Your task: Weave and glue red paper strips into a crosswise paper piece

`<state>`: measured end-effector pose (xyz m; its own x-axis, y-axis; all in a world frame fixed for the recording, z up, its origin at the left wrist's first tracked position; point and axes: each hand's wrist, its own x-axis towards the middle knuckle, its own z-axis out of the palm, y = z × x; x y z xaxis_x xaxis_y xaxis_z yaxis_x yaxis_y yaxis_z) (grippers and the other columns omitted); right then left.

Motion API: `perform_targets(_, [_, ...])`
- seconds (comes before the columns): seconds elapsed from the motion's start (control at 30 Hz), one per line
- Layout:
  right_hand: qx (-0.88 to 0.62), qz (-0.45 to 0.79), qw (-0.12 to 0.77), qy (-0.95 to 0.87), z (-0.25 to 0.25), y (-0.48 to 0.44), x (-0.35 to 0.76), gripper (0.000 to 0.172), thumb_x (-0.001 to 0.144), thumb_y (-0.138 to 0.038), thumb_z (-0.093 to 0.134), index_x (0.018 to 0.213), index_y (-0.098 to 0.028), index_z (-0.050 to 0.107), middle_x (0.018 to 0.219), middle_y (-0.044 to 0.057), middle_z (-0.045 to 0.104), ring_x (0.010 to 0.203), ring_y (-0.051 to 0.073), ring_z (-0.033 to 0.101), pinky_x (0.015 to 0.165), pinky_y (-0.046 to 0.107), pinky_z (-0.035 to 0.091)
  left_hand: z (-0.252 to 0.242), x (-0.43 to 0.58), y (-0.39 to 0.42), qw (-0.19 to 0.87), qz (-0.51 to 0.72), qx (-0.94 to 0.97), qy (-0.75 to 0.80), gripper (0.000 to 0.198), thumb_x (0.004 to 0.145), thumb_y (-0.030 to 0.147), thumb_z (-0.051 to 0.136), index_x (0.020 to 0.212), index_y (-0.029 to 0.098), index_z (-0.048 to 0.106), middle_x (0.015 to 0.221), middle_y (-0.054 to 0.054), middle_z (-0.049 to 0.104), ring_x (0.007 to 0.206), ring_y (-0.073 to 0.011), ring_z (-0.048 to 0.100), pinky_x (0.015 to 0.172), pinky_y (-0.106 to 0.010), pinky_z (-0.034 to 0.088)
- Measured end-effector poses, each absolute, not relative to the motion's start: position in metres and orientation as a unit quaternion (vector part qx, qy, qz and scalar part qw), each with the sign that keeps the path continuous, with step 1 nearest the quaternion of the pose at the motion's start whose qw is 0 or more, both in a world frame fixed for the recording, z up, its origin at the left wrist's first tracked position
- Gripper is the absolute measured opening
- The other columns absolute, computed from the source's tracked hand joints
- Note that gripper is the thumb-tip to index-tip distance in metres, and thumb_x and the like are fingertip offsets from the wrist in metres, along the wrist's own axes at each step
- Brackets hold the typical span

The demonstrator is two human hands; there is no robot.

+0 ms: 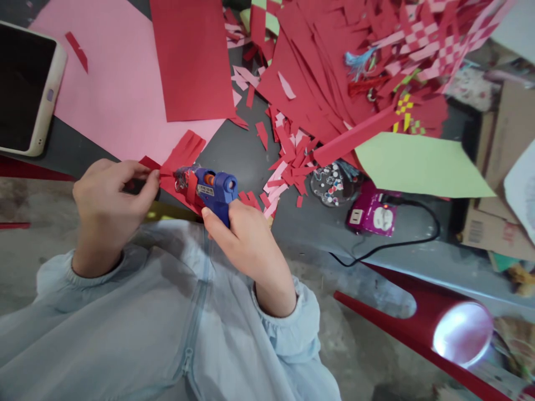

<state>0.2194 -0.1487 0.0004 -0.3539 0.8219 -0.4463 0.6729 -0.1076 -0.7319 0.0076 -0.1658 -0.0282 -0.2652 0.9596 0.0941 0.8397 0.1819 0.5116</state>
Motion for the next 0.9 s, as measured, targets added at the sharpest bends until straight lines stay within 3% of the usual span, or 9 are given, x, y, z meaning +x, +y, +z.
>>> perform_targets(0.43, [-0.563,0.48,0.071,-0.669,0.0008,-0.1483,0.2189,0.048,0.094,-0.055,0.047,0.061,-0.021,0.057,0.065,0.006,0.068,0.061,0.017,0.06,0.062,0.032,0.043,-0.0292,0.0078,-0.167,0.096,0.242,0.603,0.754,0.016,0.093,0.033,0.056,0.086,0.027,0.069,0.078,-0.002,0.072,0.086,-0.0249,0.064,0.077,-0.044,0.053])
perform_targets(0.9, [-0.562,0.481,0.066,-0.67,0.0004,-0.1475,0.2171,0.043,0.095,-0.054,0.046,0.067,-0.023,0.052,0.063,0.004,0.062,0.061,0.017,0.056,0.061,0.033,0.037,-0.0275,0.0084,-0.1677,0.124,0.236,0.595,0.758,0.02,0.096,0.038,0.052,0.087,0.028,0.067,0.082,-0.004,0.072,0.088,-0.0272,0.062,0.08,-0.049,0.052])
